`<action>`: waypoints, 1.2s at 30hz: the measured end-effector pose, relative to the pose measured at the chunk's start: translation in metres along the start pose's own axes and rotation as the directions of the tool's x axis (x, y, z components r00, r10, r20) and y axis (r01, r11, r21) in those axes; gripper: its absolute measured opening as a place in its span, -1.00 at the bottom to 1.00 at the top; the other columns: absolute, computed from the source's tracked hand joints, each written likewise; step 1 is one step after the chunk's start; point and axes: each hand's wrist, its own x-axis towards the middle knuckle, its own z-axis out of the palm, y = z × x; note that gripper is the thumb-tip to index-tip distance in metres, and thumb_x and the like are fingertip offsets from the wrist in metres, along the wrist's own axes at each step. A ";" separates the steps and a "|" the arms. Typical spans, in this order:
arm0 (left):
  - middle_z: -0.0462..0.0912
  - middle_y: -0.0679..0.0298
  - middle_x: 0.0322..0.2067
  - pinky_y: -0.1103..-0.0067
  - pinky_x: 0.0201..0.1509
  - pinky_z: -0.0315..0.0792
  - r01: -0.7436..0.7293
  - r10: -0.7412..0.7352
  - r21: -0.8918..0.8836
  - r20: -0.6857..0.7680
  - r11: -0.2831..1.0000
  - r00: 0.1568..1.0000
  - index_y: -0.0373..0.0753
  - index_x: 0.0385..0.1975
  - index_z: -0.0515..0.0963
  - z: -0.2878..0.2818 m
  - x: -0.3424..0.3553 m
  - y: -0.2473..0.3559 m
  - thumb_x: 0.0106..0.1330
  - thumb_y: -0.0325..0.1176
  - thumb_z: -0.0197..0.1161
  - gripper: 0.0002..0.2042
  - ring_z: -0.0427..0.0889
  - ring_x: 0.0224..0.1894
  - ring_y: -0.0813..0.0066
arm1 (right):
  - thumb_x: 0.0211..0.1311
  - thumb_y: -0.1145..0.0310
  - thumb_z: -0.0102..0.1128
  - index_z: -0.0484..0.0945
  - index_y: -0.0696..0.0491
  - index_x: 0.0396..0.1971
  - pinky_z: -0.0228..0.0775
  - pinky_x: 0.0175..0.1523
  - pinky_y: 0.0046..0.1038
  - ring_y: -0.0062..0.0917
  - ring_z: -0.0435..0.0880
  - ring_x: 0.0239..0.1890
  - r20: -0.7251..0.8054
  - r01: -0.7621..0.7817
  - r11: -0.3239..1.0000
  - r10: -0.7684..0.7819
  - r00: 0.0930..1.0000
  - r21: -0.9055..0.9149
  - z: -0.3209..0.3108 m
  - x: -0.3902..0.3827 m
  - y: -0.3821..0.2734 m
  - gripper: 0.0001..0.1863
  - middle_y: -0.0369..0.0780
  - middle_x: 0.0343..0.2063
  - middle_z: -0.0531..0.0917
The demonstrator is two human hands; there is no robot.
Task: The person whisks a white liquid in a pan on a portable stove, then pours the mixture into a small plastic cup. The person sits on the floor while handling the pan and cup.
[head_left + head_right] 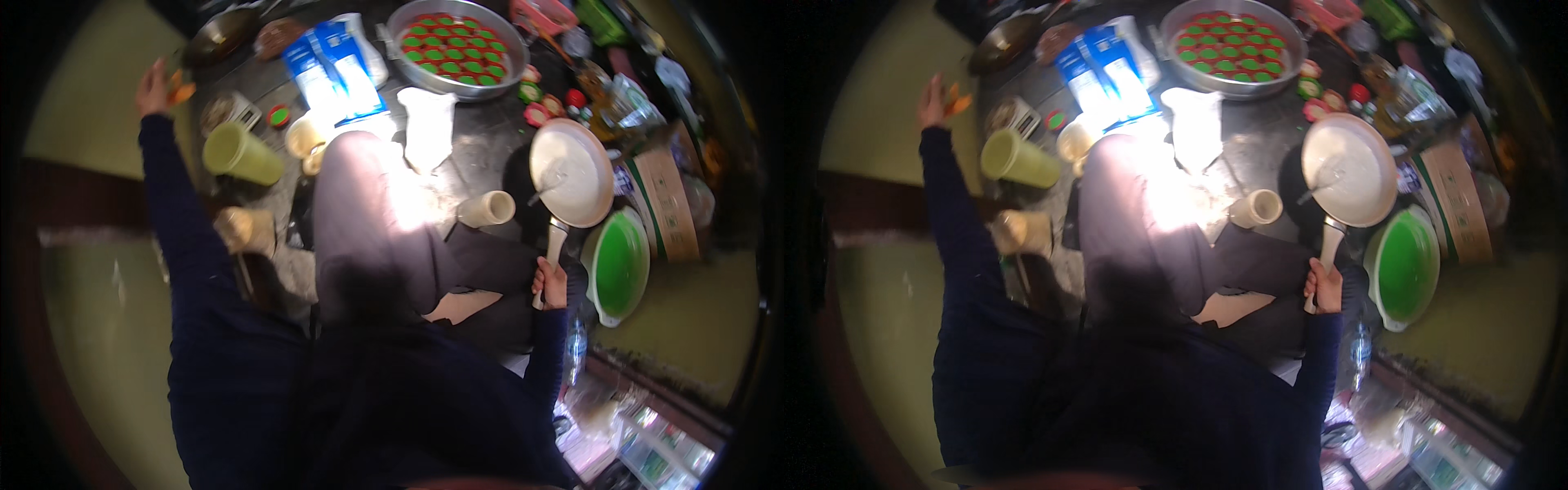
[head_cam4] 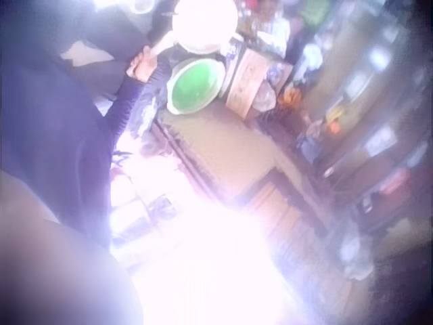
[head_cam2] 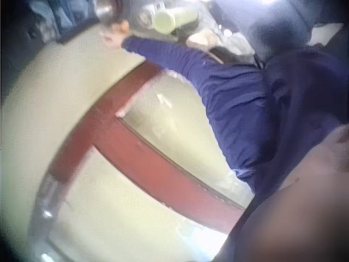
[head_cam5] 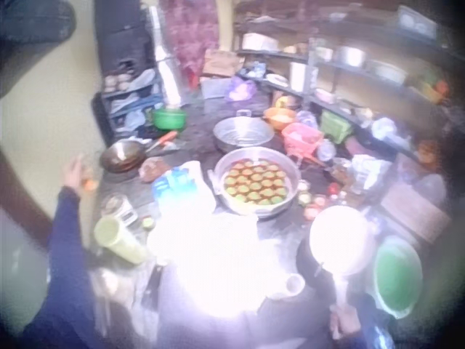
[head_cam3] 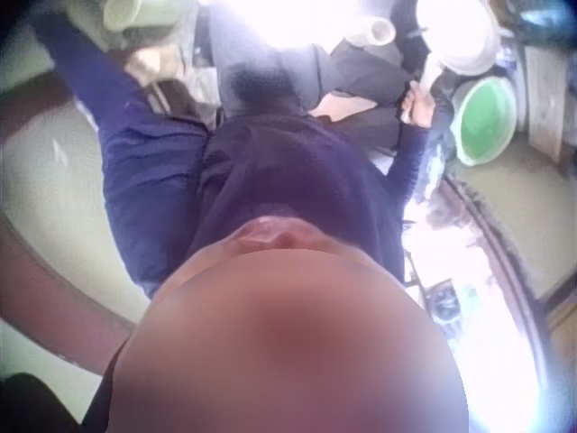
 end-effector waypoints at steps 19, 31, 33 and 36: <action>0.41 0.39 -0.65 0.72 -0.47 0.24 0.292 -0.227 -0.079 0.452 0.953 0.862 -0.26 -0.64 0.37 0.063 -0.361 -0.009 0.41 -0.13 -0.14 -0.58 0.31 -0.57 0.72 | 0.23 0.26 0.05 0.34 0.06 -0.38 0.12 -0.73 -0.63 -0.74 0.19 -0.82 -0.002 0.006 0.996 -0.006 1.000 -0.092 0.003 -0.010 0.000 -0.81 -0.42 -0.78 0.24; 0.52 0.20 -0.48 0.59 -0.23 0.38 0.206 -0.175 -0.007 0.496 0.979 0.851 -0.37 -0.48 0.52 0.036 -0.411 -0.040 0.31 -0.33 0.05 -0.77 0.49 -0.36 0.45 | 0.17 0.34 0.13 0.34 0.09 -0.43 0.13 -0.75 -0.62 -0.72 0.25 -0.84 -0.014 -0.005 0.999 0.004 1.000 -0.043 -0.001 -0.007 0.004 -0.82 -0.38 -0.79 0.30; 0.53 0.15 -0.44 0.50 -0.11 0.34 0.066 -0.095 0.082 0.421 0.994 0.902 -0.34 -0.51 0.52 0.034 -0.422 -0.039 0.24 -0.34 0.14 -0.81 0.47 -0.23 0.30 | 0.16 0.35 0.13 0.35 0.11 -0.40 0.15 -0.75 -0.61 -0.71 0.26 -0.84 -0.002 0.020 0.997 -0.020 1.000 -0.069 -0.002 -0.005 0.005 -0.82 -0.37 -0.78 0.31; 0.56 0.21 -0.38 0.43 0.00 0.29 -0.130 0.011 0.189 0.528 0.973 0.849 -0.26 -0.48 0.53 0.029 -0.416 -0.040 0.11 -0.38 0.22 -0.90 0.47 -0.19 0.25 | 0.16 0.35 0.13 0.36 0.12 -0.42 0.17 -0.73 -0.60 -0.71 0.27 -0.83 -0.003 -0.006 0.998 0.006 1.000 -0.069 -0.002 -0.003 0.006 -0.82 -0.37 -0.77 0.32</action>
